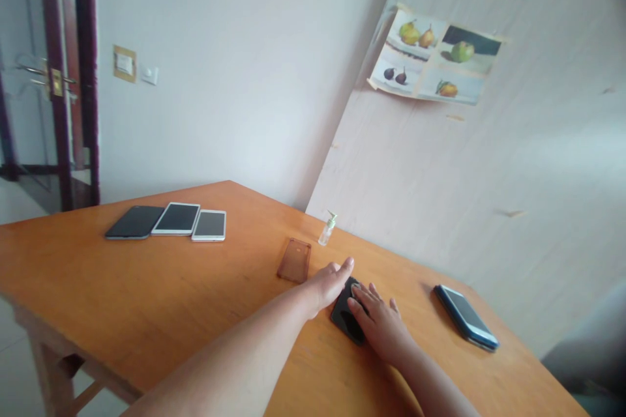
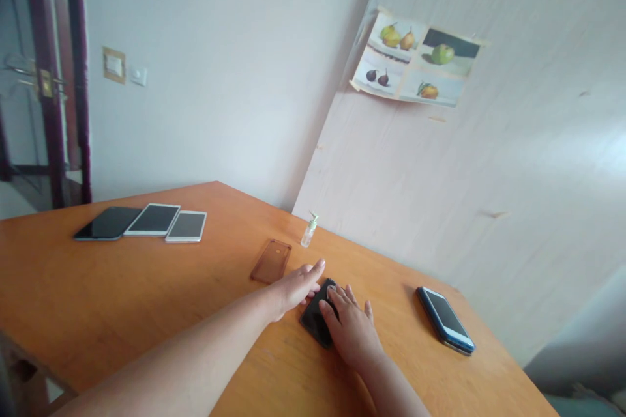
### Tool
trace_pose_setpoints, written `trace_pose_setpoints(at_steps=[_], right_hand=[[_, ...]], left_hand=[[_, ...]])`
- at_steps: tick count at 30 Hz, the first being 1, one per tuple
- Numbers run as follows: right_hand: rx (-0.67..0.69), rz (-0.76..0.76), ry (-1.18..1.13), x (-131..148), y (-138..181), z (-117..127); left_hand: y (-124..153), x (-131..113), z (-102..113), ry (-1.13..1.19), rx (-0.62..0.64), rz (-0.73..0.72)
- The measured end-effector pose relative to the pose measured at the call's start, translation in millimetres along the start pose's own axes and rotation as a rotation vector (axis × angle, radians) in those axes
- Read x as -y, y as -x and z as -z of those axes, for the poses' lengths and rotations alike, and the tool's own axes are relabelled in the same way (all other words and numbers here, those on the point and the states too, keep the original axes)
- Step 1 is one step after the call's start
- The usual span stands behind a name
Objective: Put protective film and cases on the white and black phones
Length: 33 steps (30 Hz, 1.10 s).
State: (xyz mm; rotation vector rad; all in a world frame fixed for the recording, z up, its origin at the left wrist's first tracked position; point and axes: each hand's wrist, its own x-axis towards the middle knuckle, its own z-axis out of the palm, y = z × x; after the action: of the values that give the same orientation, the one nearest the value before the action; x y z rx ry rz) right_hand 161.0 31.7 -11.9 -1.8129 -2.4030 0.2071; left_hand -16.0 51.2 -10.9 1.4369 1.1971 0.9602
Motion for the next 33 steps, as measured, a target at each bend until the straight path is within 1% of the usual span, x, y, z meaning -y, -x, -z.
trace_pose_setpoints(at_steps=[3,6,9,11,13,16,20,22,24,26,28,33], right_hand=[[0.0,-0.026,0.038,-0.3,-16.1,-3.1],[0.007,-0.045,0.063,5.6,-28.5,-1.6],[0.023,-0.053,0.076,16.1,-28.9,2.9],[0.028,-0.015,0.081,24.9,-19.5,5.6],[0.032,0.045,0.079,33.8,-3.1,7.3],[0.052,0.115,0.058,44.9,28.0,8.4],[0.1,0.168,0.03,52.8,64.4,11.0],[0.126,0.194,0.013,53.9,75.1,13.1],[0.14,0.222,-0.012,53.1,78.6,15.2],[0.143,0.232,-0.037,49.8,74.3,16.8],[0.137,0.217,-0.052,43.1,62.3,17.4],[0.106,0.112,-0.046,12.5,14.5,12.0]], left_hand=[[-0.9,-0.3,1.9,-0.008,-0.004,-0.004],[-1.1,-1.1,2.6,0.013,0.007,-0.018],[-2.7,-1.2,3.0,0.042,-0.001,-0.006],[-5.0,-0.5,3.6,0.059,-0.035,0.013],[-7.5,0.6,3.8,0.081,-0.062,0.025],[-9.8,1.5,3.0,0.103,-0.058,0.035],[-9.2,-0.4,1.1,0.122,-0.045,0.053],[-8.5,-1.7,0.5,0.133,-0.057,0.061],[-8.2,-2.4,-0.1,0.139,-0.072,0.065],[-8.4,-1.8,-0.9,0.132,-0.081,0.062],[-9.2,-0.3,-1.6,0.113,-0.088,0.049],[-11.1,2.6,0.8,-0.013,-0.142,-0.023]])
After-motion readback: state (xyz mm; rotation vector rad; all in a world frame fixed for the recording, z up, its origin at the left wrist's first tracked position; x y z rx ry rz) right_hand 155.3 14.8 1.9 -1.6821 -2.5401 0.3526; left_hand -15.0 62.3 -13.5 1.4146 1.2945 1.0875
